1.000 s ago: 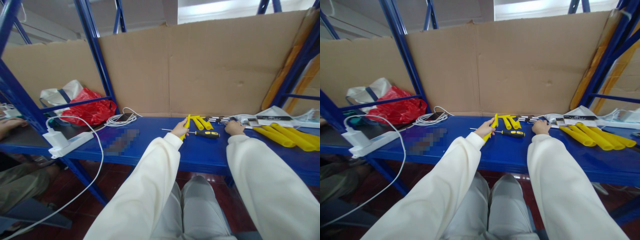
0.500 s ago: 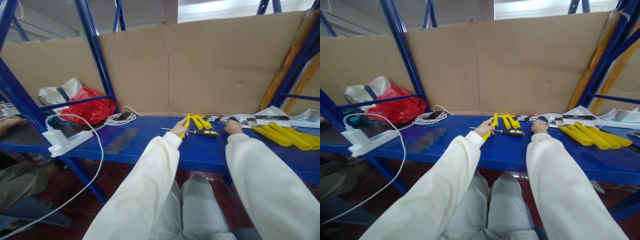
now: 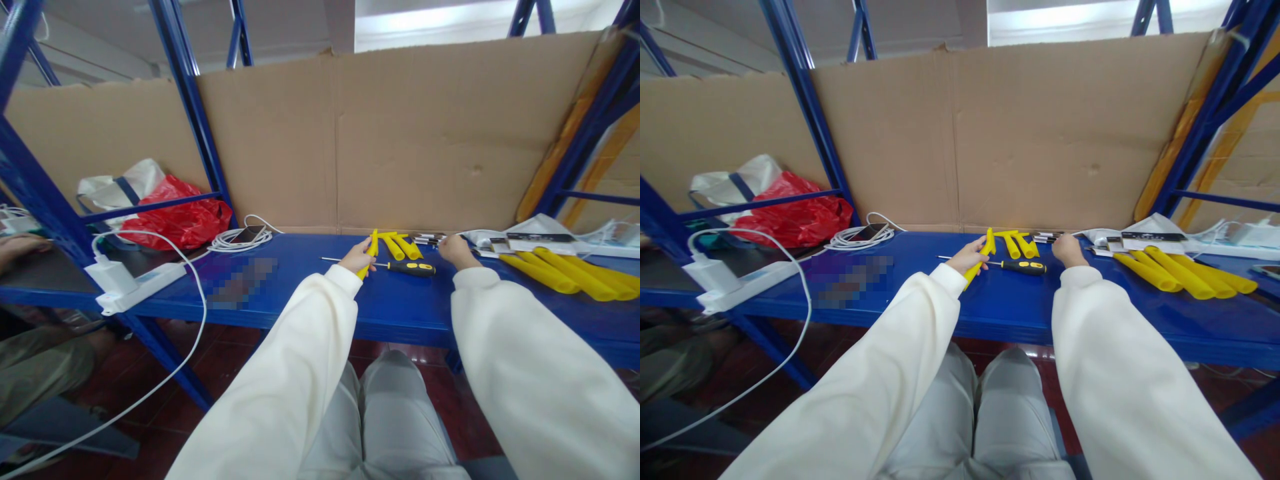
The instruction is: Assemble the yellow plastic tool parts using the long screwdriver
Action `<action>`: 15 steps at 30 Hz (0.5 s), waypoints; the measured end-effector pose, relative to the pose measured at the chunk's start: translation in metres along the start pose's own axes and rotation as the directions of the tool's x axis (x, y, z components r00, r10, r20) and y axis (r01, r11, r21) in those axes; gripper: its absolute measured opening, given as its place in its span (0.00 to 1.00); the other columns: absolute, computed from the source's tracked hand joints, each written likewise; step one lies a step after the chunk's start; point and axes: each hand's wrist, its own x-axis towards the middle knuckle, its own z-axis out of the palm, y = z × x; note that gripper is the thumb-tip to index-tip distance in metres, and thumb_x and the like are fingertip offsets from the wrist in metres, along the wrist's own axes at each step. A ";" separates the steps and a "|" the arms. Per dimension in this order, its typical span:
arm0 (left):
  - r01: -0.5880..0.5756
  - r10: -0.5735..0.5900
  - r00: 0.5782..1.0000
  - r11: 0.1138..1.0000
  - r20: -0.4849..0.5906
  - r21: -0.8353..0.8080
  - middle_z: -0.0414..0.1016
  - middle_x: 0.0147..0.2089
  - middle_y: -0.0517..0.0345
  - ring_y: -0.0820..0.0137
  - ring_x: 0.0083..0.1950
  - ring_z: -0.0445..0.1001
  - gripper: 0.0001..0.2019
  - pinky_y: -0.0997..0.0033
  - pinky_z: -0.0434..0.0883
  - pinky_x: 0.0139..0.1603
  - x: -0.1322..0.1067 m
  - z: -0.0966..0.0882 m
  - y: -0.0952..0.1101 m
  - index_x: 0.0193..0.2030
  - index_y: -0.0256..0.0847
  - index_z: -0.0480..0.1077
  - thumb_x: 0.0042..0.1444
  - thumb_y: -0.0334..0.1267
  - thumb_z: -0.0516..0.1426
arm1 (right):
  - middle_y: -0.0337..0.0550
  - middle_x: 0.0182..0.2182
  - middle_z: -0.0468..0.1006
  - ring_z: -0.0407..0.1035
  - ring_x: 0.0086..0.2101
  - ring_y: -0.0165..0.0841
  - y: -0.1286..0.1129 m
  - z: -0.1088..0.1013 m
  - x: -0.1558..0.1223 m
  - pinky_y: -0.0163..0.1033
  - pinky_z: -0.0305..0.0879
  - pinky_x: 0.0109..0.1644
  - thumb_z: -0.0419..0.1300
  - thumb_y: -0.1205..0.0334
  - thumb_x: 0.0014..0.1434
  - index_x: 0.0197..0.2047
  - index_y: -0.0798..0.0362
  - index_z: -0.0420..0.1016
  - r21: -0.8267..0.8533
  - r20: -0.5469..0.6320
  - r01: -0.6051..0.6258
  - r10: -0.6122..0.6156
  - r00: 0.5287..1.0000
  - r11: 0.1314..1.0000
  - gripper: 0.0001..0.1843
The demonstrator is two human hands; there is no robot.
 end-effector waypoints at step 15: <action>-0.013 0.044 0.988 0.979 0.148 -0.205 0.72 0.69 0.46 0.81 0.28 0.73 0.48 0.82 0.64 0.21 0.003 -0.003 0.001 0.84 0.58 0.53 0.60 0.24 0.61 | 0.42 0.27 0.79 0.72 0.30 0.31 -0.063 0.002 -0.034 0.35 0.73 0.37 0.75 0.61 0.53 0.30 0.52 0.73 0.837 0.039 0.118 -0.274 0.961 0.534 0.13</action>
